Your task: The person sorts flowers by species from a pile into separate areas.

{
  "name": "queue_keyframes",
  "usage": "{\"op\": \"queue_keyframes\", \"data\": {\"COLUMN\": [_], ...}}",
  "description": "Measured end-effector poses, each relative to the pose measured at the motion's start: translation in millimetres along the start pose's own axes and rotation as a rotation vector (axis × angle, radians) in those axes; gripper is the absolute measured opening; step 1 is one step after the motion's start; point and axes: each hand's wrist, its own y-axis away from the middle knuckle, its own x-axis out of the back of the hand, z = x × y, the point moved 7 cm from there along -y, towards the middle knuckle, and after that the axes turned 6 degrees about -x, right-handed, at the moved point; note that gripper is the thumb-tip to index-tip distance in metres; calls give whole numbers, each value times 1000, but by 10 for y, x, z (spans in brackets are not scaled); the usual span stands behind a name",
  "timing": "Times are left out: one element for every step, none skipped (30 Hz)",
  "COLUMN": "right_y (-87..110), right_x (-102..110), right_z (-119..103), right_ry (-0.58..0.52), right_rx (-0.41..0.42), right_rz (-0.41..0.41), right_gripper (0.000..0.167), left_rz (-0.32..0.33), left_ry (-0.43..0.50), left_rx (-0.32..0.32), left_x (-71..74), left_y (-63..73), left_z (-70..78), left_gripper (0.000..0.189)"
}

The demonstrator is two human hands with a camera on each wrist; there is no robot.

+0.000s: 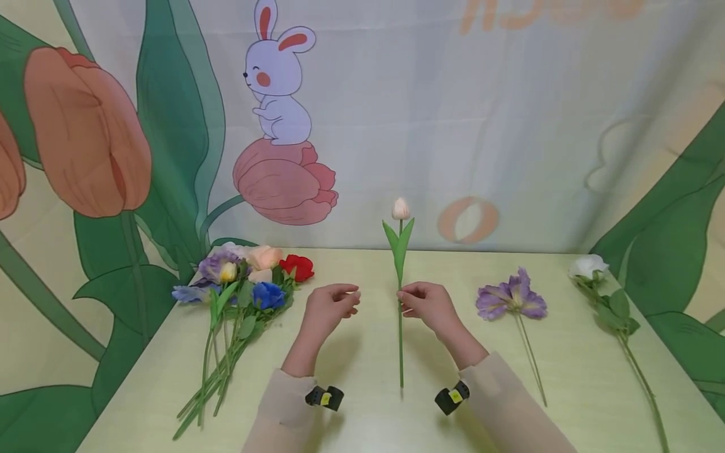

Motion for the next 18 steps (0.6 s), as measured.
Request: {"op": "queue_keyframes", "data": {"right_y": [7,17,24,27,31,33,35,36,35,38,41,43,47,49,51,53,50,49], "right_x": [-2,-4,-6,-6,-9,-11,-15,-20,-22,-26,-30,-32,-38,-43,-48,-52,-56,-58], "right_z": [47,86,133,179,223,267,309,346,388,415,440,460,473,491,510,527,550,570], "right_ry": [3,1,1,2,1,5,11,17,27,35,40,45,52,57,65,71,78,84], "right_rx": [-13,-21,-37,-53,-69,-86,-101,-114,-133,-145,-157,-168,-175,-185,-194,-203,-211,-219], "right_rz": [-3,-10,-15,-16,-20,-26,-33,-40,-43,-46,-48,-48,-50,-51,-52,-53,-54,-54], "right_gripper": [25,24,25,24,24,25,25,25,25,24,24,23,22,22,21,21,20,20], "left_rz": [5,9,14,21,27,31,34,37,38,41,40,40,42,43,47,50,49,50], "left_ry": [-25,-52,-78,-103,-125,-151,-180,-205,-225,-245,-265,-284,-303,-320,-339,-364,-382,-398], "left_rx": [17,24,32,36,46,49,52,57,67,74,75,83,87,92,98,100,109,126], "left_x": [97,197,299,403,507,611,715,816,913,1006,1093,1176,1255,1330,1403,1472,1535,1595], "left_y": [18,36,58,79,102,127,152,177,199,220,239,259,276,294,313,336,358,382], "left_z": [-50,-100,-145,-192,-241,-285,-327,-366,-401,-437,-464,-494,-520,-548,-580,-616,-655,-700], "left_gripper": [30,30,31,31,31,31,32,32,33,33,34,36,36,38,39,40,41,42]}}
